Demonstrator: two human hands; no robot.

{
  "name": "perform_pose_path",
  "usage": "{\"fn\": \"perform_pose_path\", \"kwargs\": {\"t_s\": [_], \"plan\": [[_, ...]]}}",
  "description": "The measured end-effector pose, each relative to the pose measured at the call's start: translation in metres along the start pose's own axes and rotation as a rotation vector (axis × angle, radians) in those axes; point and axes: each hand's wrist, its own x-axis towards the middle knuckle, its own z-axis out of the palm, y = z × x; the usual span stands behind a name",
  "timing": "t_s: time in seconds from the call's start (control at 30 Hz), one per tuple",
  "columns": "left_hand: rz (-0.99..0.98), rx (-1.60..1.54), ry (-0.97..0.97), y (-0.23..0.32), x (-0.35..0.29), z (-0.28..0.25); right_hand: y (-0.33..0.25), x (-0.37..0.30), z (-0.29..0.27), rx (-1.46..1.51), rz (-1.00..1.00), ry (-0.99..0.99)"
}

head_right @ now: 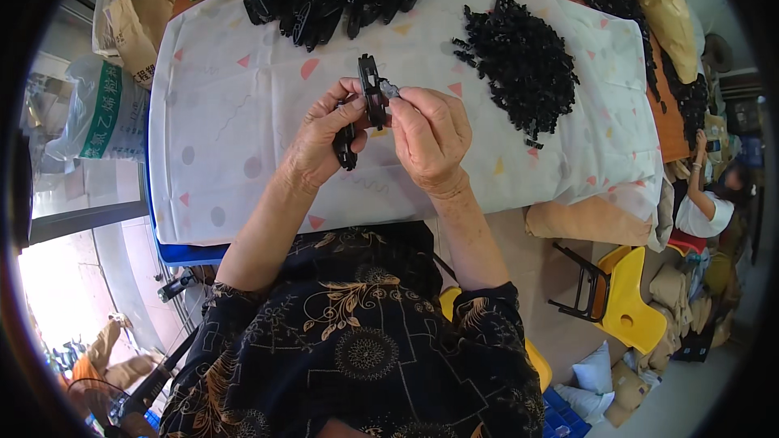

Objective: Assembling small black plastic components by snapping multiple pieces together.

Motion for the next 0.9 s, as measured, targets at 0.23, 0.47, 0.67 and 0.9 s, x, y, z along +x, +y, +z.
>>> {"fn": "perform_pose_path", "kwargs": {"t_s": [0.23,0.47,0.67,0.9], "plan": [[-0.021,0.073,0.018,-0.009,0.002,0.003,-0.004,-0.006,-0.003,0.009,0.068,0.004],[-0.061,0.124,0.045,-0.021,0.006,0.004,-0.006,-0.011,0.002,0.026,0.213,0.051],[-0.070,0.121,0.029,-0.024,0.010,0.007,-0.005,-0.015,0.003,0.052,0.267,0.039],[-0.068,0.296,0.096,-0.021,0.014,0.006,-0.002,-0.018,0.001,0.152,0.463,-0.071]]}}
